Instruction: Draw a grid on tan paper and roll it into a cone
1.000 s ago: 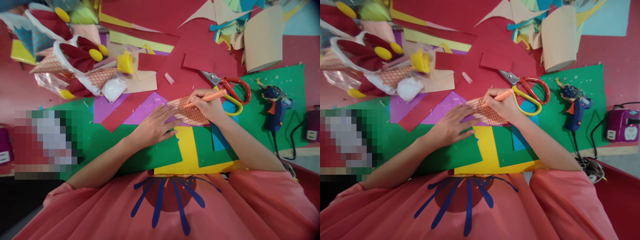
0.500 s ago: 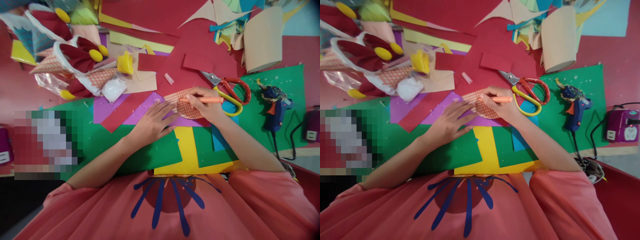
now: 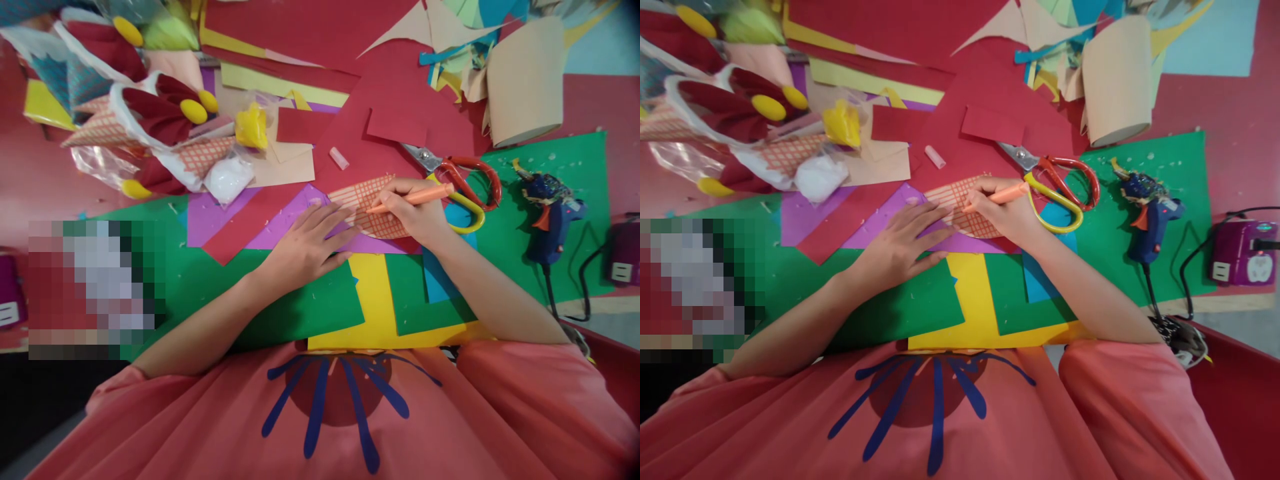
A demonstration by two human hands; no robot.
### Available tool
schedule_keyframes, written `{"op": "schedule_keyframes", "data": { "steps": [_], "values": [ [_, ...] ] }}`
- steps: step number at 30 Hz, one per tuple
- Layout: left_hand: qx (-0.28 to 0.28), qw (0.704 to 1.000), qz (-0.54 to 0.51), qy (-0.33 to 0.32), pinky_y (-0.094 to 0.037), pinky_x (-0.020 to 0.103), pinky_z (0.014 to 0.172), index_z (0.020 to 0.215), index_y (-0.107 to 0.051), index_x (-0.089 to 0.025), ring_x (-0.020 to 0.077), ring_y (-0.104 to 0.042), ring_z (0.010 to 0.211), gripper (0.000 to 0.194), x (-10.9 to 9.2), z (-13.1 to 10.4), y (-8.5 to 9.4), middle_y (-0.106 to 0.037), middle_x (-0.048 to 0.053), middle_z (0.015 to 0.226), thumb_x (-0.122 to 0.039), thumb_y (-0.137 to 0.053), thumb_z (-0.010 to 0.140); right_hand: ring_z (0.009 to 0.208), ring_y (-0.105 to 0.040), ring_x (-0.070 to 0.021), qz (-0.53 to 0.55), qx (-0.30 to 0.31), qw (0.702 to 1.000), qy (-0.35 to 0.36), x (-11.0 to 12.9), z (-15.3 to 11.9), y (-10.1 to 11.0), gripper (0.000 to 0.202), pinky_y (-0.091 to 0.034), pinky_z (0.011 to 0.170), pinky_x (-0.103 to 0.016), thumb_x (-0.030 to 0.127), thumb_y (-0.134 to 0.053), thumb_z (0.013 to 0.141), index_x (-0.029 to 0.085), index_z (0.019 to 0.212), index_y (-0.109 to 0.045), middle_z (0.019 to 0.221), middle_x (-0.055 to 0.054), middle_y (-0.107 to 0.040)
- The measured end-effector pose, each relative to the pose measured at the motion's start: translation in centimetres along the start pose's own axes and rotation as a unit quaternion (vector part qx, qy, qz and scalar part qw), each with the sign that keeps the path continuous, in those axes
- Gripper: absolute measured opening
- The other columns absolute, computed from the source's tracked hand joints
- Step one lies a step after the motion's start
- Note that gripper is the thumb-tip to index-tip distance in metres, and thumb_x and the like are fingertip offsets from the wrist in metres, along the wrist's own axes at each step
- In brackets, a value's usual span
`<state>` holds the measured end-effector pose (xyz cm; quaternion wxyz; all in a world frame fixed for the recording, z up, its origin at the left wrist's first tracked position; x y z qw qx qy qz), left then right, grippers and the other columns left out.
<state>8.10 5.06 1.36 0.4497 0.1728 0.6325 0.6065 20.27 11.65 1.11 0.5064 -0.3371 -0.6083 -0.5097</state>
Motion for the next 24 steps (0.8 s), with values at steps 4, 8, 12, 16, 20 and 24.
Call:
{"op": "schedule_keyframes", "data": {
  "steps": [4, 8, 12, 16, 20, 24],
  "values": [
    [0.0, 1.0, -0.003, 0.005, -0.038, 0.055, 0.11, 0.135, -0.054, -0.02, 0.0311, -0.046, 0.135, 0.041, 0.2, -0.1, -0.1, -0.051, 0.013, 0.143, -0.035, -0.046, 0.098, 0.053, -0.048, -0.0082, -0.025, -0.033, 0.999, 0.01, 0.5, -0.4, 0.8, 0.025, -0.035, 0.053, -0.024, 0.027, -0.053, 0.087, 0.017, 0.065, -0.059, 0.056, 0.004, -0.052],
    [-0.006, 1.0, 0.004, 0.011, -0.037, 0.056, 0.111, 0.136, -0.053, -0.02, 0.0304, -0.046, 0.136, 0.041, 0.3, -0.1, 0.0, -0.051, 0.014, 0.143, -0.033, -0.046, 0.098, 0.054, -0.05, -0.0086, -0.034, -0.056, 0.998, 0.014, 0.7, -0.7, 1.3, 0.025, -0.037, 0.054, -0.025, 0.031, -0.053, 0.09, 0.018, 0.07, -0.061, 0.058, 0.003, -0.055],
    [0.003, 1.0, -0.014, 0.018, -0.037, 0.056, 0.112, 0.137, -0.052, -0.021, 0.0295, -0.046, 0.135, 0.041, 0.5, 0.0, -0.1, -0.051, 0.014, 0.144, -0.033, -0.046, 0.098, 0.057, -0.05, -0.0091, -0.039, -0.018, 0.999, 0.014, 0.5, -0.4, 0.5, 0.025, -0.039, 0.056, -0.024, 0.03, -0.055, 0.089, 0.017, 0.068, -0.06, 0.06, 0.002, -0.055],
    [0.011, 0.999, -0.026, 0.024, -0.035, 0.058, 0.112, 0.136, -0.053, -0.02, 0.0308, -0.045, 0.136, 0.04, 0.6, 0.0, -0.2, -0.05, 0.015, 0.144, -0.032, -0.046, 0.098, 0.059, -0.051, -0.0089, -0.041, -0.001, 0.999, 0.018, 0.4, -0.2, 0.1, 0.024, -0.04, 0.057, -0.024, 0.03, -0.055, 0.088, 0.017, 0.069, -0.06, 0.061, 0.002, -0.057],
    [0.016, 0.999, -0.028, 0.027, -0.035, 0.058, 0.112, 0.136, -0.053, -0.021, 0.0306, -0.045, 0.136, 0.041, 0.6, 0.0, -0.3, -0.05, 0.014, 0.144, -0.032, -0.046, 0.098, 0.058, -0.051, -0.0085, -0.039, 0.0, 0.999, 0.025, 0.5, -0.2, 0.0, 0.023, -0.04, 0.057, -0.023, 0.03, -0.056, 0.088, 0.016, 0.07, -0.061, 0.062, 0.002, -0.058],
    [0.008, 1.0, -0.019, 0.022, -0.035, 0.057, 0.112, 0.139, -0.05, -0.021, 0.0302, -0.045, 0.136, 0.043, 0.5, 0.0, -0.2, -0.05, 0.014, 0.144, -0.032, -0.046, 0.098, 0.055, -0.049, -0.0083, -0.029, 0.011, 0.999, 0.01, 0.3, -0.2, -0.3, 0.021, -0.038, 0.054, -0.023, 0.026, -0.056, 0.084, 0.016, 0.065, -0.06, 0.058, 0.003, -0.056]
  ]
}}
Point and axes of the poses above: each hand's wrist, its own z-axis towards the middle knuckle, its own y-axis out of the back of the hand, x = y × z, the point moved 10 cm from there along z, towards the middle knuckle
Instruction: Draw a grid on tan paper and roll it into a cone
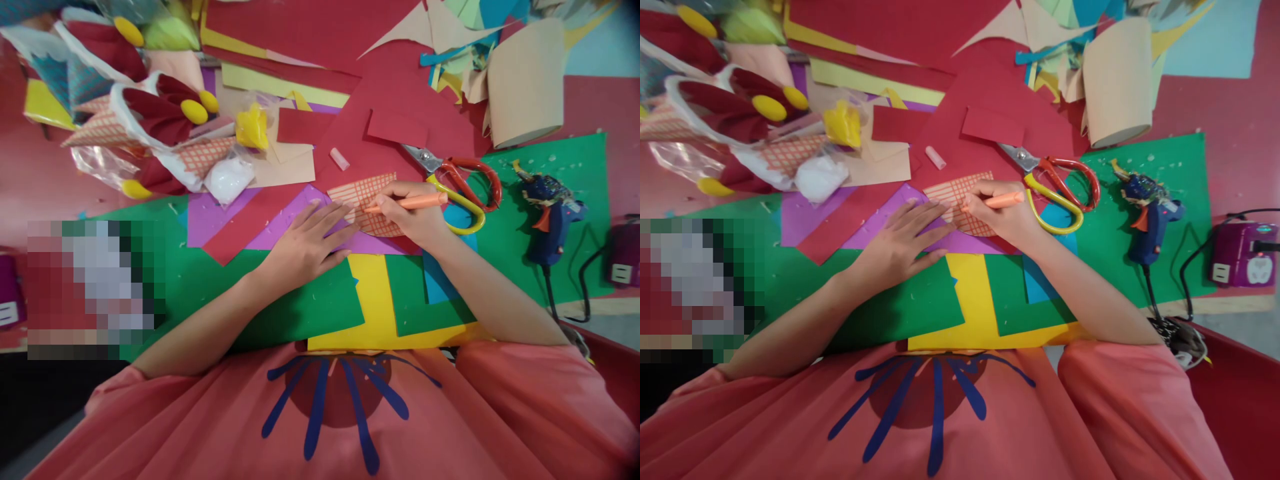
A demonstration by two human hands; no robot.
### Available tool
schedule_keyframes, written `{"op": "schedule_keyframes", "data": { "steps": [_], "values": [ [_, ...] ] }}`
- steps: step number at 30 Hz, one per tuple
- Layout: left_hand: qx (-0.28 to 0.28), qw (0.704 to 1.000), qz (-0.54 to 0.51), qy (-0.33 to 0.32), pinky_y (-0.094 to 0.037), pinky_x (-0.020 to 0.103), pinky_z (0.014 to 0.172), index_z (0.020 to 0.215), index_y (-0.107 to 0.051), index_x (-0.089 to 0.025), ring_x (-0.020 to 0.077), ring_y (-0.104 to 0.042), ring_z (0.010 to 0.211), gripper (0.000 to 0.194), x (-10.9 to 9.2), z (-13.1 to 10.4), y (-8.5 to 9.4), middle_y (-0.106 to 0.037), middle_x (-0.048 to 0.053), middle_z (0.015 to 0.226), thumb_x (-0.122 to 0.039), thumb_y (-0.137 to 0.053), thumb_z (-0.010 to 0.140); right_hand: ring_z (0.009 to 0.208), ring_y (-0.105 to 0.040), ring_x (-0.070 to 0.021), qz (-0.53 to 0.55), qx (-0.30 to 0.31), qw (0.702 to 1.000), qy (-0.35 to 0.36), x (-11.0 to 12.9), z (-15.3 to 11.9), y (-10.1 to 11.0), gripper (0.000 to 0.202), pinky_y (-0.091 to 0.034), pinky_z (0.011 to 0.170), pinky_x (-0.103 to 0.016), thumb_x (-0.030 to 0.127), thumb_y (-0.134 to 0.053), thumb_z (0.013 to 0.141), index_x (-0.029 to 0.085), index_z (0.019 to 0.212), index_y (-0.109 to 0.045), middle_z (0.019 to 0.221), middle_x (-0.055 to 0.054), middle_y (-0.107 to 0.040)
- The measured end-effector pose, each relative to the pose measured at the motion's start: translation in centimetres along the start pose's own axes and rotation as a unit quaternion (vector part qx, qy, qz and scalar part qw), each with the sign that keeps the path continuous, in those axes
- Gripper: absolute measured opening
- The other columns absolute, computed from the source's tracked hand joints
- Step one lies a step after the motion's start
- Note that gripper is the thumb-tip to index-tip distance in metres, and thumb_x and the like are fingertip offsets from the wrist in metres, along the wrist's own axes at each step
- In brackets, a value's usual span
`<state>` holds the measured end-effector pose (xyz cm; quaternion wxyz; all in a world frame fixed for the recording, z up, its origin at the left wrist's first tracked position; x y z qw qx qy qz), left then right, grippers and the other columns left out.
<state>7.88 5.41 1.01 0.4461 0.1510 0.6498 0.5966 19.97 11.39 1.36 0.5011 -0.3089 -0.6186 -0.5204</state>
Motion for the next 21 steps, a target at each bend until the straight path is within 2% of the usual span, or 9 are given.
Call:
{"op": "schedule_keyframes", "data": {
  "steps": [5, 10, 16, 21],
  "values": [
    [-0.006, 1.0, 0.015, -0.002, -0.037, 0.054, 0.112, 0.14, -0.049, -0.021, 0.0294, -0.046, 0.135, 0.044, -0.13, 0.02, 0.16, -0.051, 0.014, 0.143, -0.031, -0.047, 0.098, 0.052, -0.047, -0.0074, 0.025, 0.002, 0.999, -0.034, -0.45, -0.01, -0.02, 0.022, -0.038, 0.052, -0.022, 0.019, -0.053, 0.079, 0.017, 0.057, -0.054, 0.056, 0.003, -0.056],
    [-0.005, 1.0, 0.015, -0.008, -0.037, 0.058, 0.11, 0.137, -0.053, -0.021, 0.0313, -0.045, 0.136, 0.04, -0.23, 0.05, 0.11, -0.05, 0.015, 0.144, -0.031, -0.046, 0.098, 0.052, -0.044, -0.007, 0.025, -0.006, 1.0, -0.017, -0.17, -0.06, 0.1, 0.024, -0.037, 0.052, -0.022, 0.023, -0.056, 0.082, 0.017, 0.058, -0.054, 0.054, 0.004, -0.051],
    [-0.006, 1.0, 0.005, -0.009, -0.039, 0.057, 0.109, 0.135, -0.054, -0.023, 0.0313, -0.043, 0.137, 0.039, -0.14, -0.06, 0.0, -0.05, 0.016, 0.144, -0.032, -0.045, 0.098, 0.053, -0.046, -0.0078, 0.012, 0.0, 1.0, -0.003, 0.06, 0.03, 0.01, 0.024, -0.037, 0.053, -0.023, 0.025, -0.056, 0.082, 0.017, 0.06, -0.056, 0.055, 0.003, -0.053],
    [-0.016, 1.0, 0.014, -0.016, -0.041, 0.056, 0.108, 0.135, -0.054, -0.023, 0.0323, -0.046, 0.135, 0.039, -0.32, -0.06, 0.14, -0.051, 0.017, 0.142, -0.032, -0.046, 0.098, 0.053, -0.05, -0.0084, 0.035, 0.027, 0.999, -0.03, -0.41, 0.1, -0.58, 0.021, -0.037, 0.05, -0.022, 0.017, -0.051, 0.076, 0.017, 0.054, -0.054, 0.056, 0.001, -0.058]
  ]
}}
Point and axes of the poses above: each hand's wrist, its own z-axis towards the middle knuckle, its own y-axis out of the back of the hand, x = y × z, the point moved 10 cm from there along z, towards the middle knuckle
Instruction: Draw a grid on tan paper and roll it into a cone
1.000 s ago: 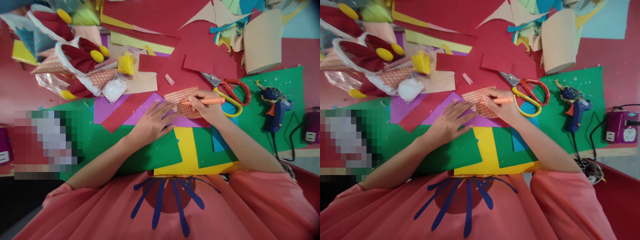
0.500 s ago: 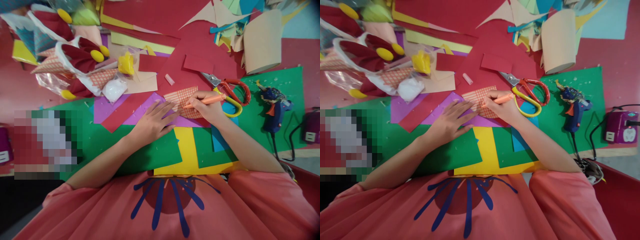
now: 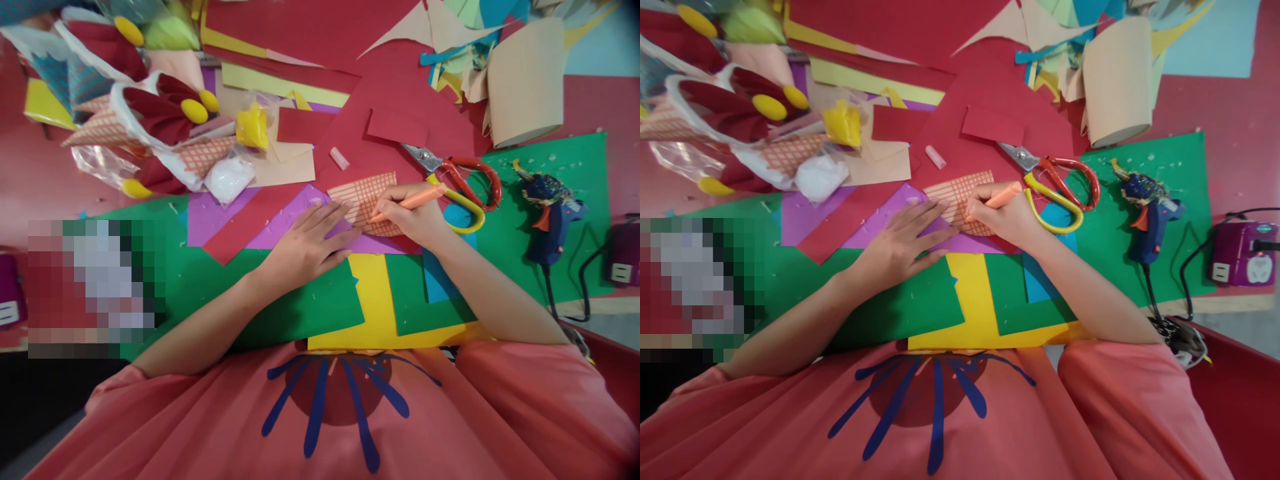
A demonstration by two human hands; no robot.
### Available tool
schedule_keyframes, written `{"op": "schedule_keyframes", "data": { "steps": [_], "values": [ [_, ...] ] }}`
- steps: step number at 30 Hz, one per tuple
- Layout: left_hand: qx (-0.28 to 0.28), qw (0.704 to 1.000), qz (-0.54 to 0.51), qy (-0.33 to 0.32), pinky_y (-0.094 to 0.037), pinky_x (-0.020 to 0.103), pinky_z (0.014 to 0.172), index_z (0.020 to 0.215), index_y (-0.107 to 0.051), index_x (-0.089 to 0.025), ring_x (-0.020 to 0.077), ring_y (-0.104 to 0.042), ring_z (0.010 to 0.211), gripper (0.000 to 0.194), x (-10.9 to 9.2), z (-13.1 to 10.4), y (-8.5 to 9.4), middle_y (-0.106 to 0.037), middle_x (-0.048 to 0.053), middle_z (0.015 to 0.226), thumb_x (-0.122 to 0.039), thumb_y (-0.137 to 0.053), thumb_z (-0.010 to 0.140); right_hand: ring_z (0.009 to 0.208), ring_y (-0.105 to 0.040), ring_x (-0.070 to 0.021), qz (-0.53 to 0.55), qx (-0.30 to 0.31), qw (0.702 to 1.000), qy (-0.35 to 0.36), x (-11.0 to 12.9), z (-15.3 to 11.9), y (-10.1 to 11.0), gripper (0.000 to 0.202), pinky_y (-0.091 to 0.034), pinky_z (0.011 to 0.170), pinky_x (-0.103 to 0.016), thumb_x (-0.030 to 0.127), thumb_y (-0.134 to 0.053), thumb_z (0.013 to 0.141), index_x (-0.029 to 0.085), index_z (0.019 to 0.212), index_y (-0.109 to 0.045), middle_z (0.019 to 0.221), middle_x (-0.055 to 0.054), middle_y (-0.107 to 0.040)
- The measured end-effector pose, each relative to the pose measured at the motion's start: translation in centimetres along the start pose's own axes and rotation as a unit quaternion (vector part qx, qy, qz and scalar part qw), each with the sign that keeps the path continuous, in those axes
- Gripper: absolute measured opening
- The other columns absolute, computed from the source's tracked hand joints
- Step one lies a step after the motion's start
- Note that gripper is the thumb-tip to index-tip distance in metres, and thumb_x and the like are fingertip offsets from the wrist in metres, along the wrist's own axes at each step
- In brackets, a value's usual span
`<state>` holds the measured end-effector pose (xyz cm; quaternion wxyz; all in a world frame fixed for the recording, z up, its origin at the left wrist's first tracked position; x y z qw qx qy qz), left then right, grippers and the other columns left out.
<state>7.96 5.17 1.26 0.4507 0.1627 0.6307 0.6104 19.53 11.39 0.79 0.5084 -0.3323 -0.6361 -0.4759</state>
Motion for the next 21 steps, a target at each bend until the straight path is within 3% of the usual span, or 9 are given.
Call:
{"op": "schedule_keyframes", "data": {
  "steps": [8, 21],
  "values": [
    [0.012, 1.0, -0.013, 0.008, -0.04, 0.057, 0.108, 0.135, -0.055, -0.025, 0.0319, -0.044, 0.137, 0.039, 0.19, -0.03, -0.27, -0.048, 0.016, 0.145, -0.032, -0.045, 0.098, 0.057, -0.054, -0.0094, 0.005, -0.018, 1.0, -0.014, -0.25, -0.08, 0.19, 0.022, -0.04, 0.054, -0.022, 0.022, -0.052, 0.076, 0.017, 0.054, -0.054, 0.059, 0.0, -0.06],
    [0.001, 1.0, -0.005, -0.002, -0.041, 0.057, 0.106, 0.134, -0.055, -0.024, 0.0329, -0.045, 0.136, 0.038, 0.03, -0.03, -0.14, -0.05, 0.017, 0.143, -0.033, -0.044, 0.099, 0.05, -0.046, -0.0076, -0.006, 0.011, 1.0, -0.008, -0.12, -0.26, -0.14, 0.024, -0.034, 0.048, -0.022, 0.017, -0.05, 0.075, 0.018, 0.051, -0.046, 0.052, 0.003, -0.051]
  ]
}}
Point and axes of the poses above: each hand's wrist, its own z-axis towards the middle knuckle, its own y-axis out of the back of the hand, x = y × z, the point moved 10 cm from there along z, towards the middle knuckle
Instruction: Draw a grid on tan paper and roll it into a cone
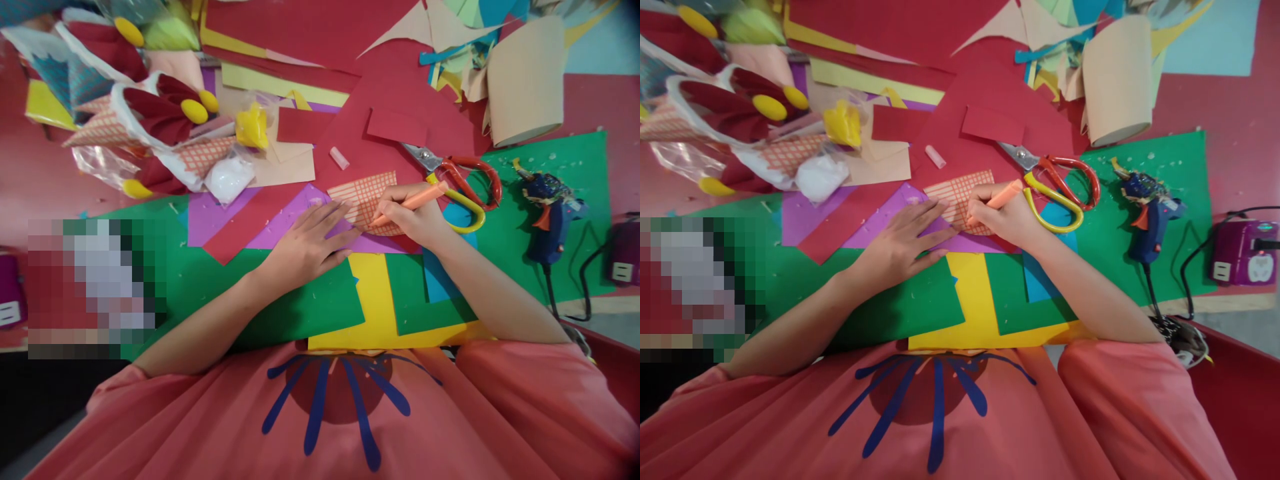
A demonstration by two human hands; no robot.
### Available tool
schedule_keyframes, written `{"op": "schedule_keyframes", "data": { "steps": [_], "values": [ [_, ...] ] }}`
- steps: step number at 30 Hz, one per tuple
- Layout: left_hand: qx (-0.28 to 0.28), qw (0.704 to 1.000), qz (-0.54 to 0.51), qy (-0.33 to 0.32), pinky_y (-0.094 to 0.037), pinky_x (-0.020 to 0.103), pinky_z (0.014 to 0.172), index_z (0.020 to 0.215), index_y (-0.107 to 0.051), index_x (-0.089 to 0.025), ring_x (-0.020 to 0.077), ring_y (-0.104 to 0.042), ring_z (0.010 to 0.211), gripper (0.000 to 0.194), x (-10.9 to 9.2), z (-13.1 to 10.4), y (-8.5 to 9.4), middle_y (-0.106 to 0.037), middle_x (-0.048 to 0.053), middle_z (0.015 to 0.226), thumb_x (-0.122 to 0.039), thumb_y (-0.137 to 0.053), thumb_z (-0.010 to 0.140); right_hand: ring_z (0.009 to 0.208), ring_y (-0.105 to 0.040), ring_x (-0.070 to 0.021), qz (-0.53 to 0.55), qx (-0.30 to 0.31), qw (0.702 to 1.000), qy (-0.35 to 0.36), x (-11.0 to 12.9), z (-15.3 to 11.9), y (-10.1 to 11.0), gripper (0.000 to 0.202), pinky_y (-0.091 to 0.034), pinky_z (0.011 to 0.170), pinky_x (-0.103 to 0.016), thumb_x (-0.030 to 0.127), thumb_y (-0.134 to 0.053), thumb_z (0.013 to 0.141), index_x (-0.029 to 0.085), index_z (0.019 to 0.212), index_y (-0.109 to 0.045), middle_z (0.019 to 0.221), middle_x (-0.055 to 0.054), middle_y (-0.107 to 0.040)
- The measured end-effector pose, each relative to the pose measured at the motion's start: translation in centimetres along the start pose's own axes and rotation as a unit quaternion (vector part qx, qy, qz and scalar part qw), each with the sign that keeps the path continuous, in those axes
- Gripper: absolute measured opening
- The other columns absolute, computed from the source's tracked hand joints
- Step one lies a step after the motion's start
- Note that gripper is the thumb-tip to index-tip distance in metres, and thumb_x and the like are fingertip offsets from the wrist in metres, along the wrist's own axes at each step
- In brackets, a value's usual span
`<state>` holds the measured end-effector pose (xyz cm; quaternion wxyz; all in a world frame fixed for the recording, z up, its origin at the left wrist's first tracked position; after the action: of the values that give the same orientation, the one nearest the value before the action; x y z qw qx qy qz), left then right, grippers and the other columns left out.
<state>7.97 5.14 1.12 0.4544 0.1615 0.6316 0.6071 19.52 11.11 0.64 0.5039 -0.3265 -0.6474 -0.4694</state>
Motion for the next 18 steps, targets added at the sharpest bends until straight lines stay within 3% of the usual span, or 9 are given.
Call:
{"op": "schedule_keyframes", "data": {
  "steps": [9, 18],
  "values": [
    [-0.015, 1.0, 0.019, -0.012, -0.044, 0.055, 0.104, 0.133, -0.056, -0.021, 0.0341, -0.048, 0.133, 0.038, -0.29, 0.04, 0.34, -0.052, 0.019, 0.14, -0.032, -0.044, 0.098, 0.049, -0.046, -0.008, -0.022, -0.008, 1.0, 0.004, 0.17, 0.11, -0.04, 0.022, -0.032, 0.047, -0.022, 0.018, -0.049, 0.073, 0.017, 0.05, -0.049, 0.05, 0.002, -0.052],
    [-0.006, 1.0, 0.002, -0.008, -0.042, 0.055, 0.106, 0.135, -0.054, -0.023, 0.0331, -0.044, 0.136, 0.039, -0.03, -0.04, 0.0, -0.049, 0.018, 0.143, -0.033, -0.044, 0.099, 0.047, -0.049, -0.0076, -0.021, 0.022, 1.0, 0.002, 0.47, 0.04, -0.59, 0.022, -0.033, 0.046, -0.021, 0.014, -0.046, 0.07, 0.018, 0.048, -0.05, 0.047, 0.002, -0.056]
  ]
}}
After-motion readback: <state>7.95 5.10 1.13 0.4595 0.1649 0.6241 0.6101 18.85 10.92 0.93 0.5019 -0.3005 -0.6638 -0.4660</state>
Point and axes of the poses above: each hand's wrist, its own z-axis towards the middle knuckle, its own y-axis out of the back of the hand, x = y × z, the point moved 10 cm from there along z, towards the middle knuckle
